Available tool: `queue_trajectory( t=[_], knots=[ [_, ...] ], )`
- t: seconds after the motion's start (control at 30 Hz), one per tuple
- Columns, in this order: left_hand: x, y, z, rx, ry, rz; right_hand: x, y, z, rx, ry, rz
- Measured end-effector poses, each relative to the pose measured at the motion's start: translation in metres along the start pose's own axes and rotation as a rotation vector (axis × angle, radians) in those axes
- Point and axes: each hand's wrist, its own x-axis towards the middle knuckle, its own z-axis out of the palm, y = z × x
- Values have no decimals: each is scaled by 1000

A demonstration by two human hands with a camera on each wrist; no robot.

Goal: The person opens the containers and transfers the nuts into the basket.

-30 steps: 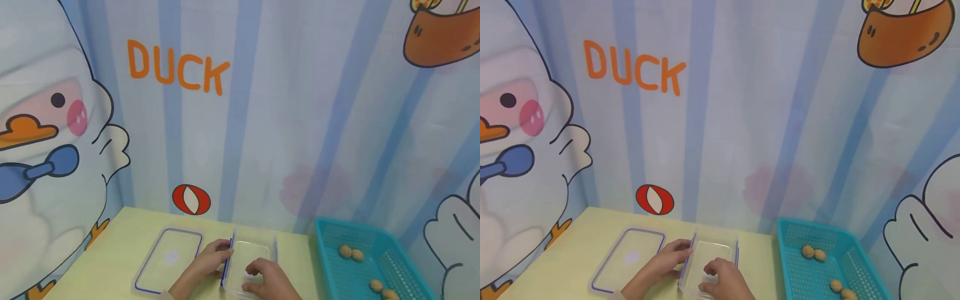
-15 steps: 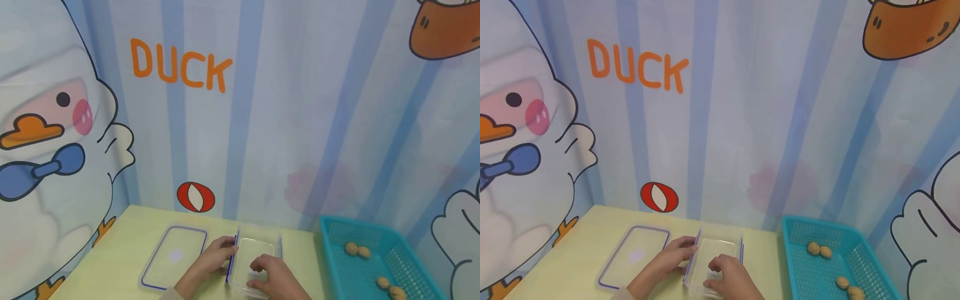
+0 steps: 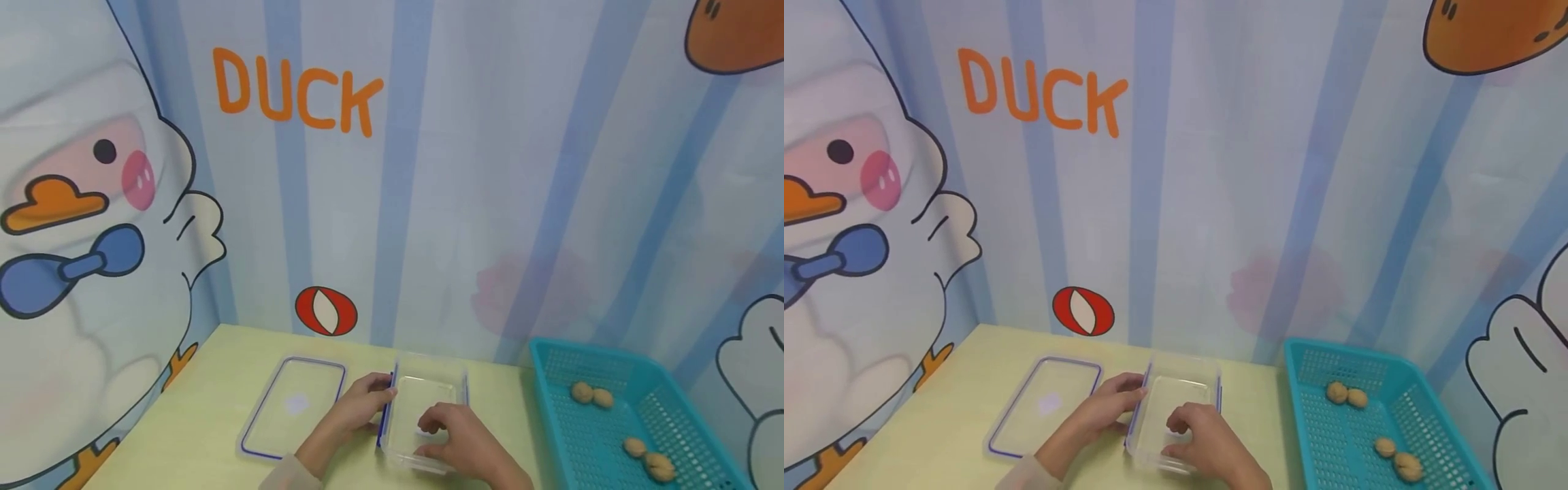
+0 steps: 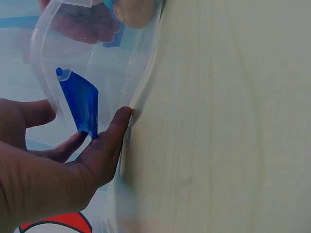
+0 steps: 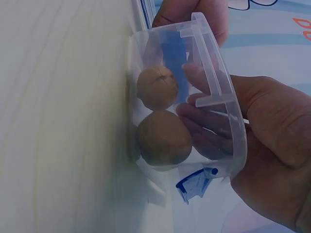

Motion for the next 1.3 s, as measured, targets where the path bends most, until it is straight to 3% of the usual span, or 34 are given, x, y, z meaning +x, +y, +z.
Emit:
queue_trajectory(
  t=[0.7, 0.97, 1.3],
  knots=[
    [1, 1, 4, -27, -1, -17, 5, 3, -7, -35, -104, -19],
    [2, 0, 2, -19, 1, -18, 7, 1, -1, -63, -109, 33],
    [4, 1, -1, -3, 2, -39, 8, 0, 2, -39, -104, -7]
  ],
)
